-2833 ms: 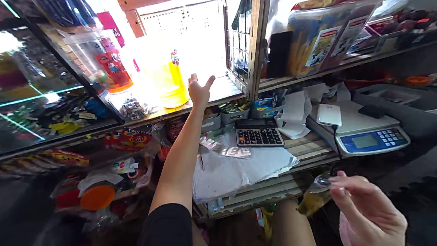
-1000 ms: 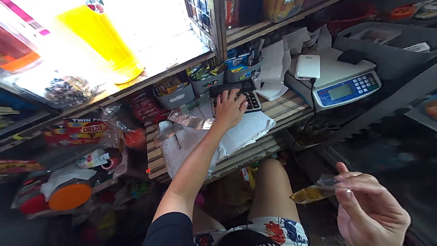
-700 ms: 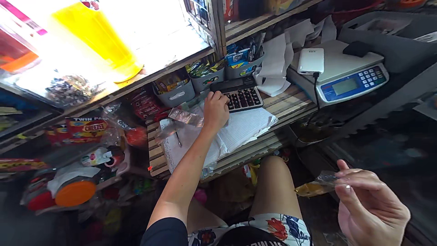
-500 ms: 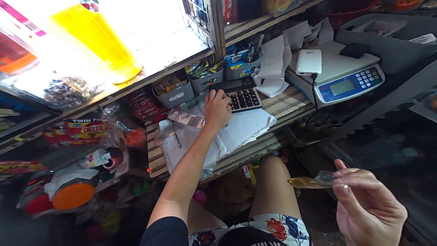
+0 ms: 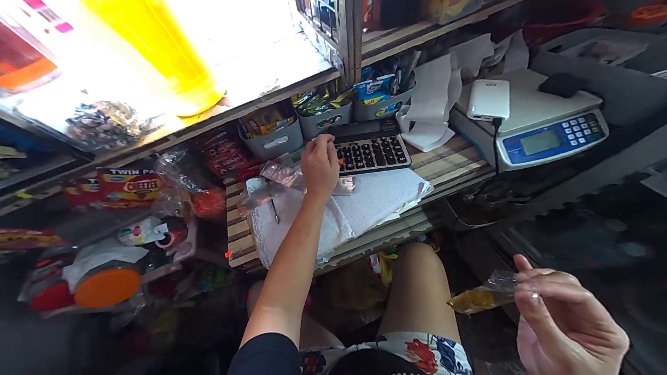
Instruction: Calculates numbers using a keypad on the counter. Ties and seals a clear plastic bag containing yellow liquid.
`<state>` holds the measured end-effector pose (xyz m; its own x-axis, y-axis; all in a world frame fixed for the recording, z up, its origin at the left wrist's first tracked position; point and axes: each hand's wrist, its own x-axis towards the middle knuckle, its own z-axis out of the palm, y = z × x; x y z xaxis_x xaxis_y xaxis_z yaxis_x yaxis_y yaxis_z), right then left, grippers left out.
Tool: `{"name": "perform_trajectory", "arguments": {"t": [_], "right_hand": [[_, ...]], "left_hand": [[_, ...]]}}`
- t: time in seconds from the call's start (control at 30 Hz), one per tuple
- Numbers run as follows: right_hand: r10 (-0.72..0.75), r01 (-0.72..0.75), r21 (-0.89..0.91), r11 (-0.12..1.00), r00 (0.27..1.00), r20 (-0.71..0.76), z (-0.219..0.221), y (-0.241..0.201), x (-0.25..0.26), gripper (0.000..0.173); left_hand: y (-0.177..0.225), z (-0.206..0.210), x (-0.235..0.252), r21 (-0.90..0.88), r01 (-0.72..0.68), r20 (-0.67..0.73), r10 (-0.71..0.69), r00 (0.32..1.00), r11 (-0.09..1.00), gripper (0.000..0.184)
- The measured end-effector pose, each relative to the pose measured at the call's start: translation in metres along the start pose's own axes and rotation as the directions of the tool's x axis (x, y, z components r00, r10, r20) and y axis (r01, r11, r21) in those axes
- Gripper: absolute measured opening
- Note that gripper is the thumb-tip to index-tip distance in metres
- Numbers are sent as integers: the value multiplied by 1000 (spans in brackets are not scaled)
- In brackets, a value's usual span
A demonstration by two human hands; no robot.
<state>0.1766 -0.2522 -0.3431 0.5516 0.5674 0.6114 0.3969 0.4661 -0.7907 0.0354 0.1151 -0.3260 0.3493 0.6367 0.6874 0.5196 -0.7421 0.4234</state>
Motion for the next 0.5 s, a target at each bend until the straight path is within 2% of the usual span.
{"name": "perform_trajectory", "arguments": {"t": [0.17,0.33,0.43,0.5], "right_hand": [[-5,5,17,1000,1000,19,10,1,5,9],[-16,15,18,1000,999,32,14,-1,7,9],[-17,16,21,1000,999,33,14,-3,7,9],[-17,17,19,1000,999,32,14,-3,7,9]], "left_hand": [[0,0,0,27,-46,22,45,999,999,25],[4,-1,2,107,-78,118,65,991,991,21],[4,5,-1,-3,-172,143,171,975,985,29],[4,8,-1,-89,-226,226,241,944,970,31]]}}
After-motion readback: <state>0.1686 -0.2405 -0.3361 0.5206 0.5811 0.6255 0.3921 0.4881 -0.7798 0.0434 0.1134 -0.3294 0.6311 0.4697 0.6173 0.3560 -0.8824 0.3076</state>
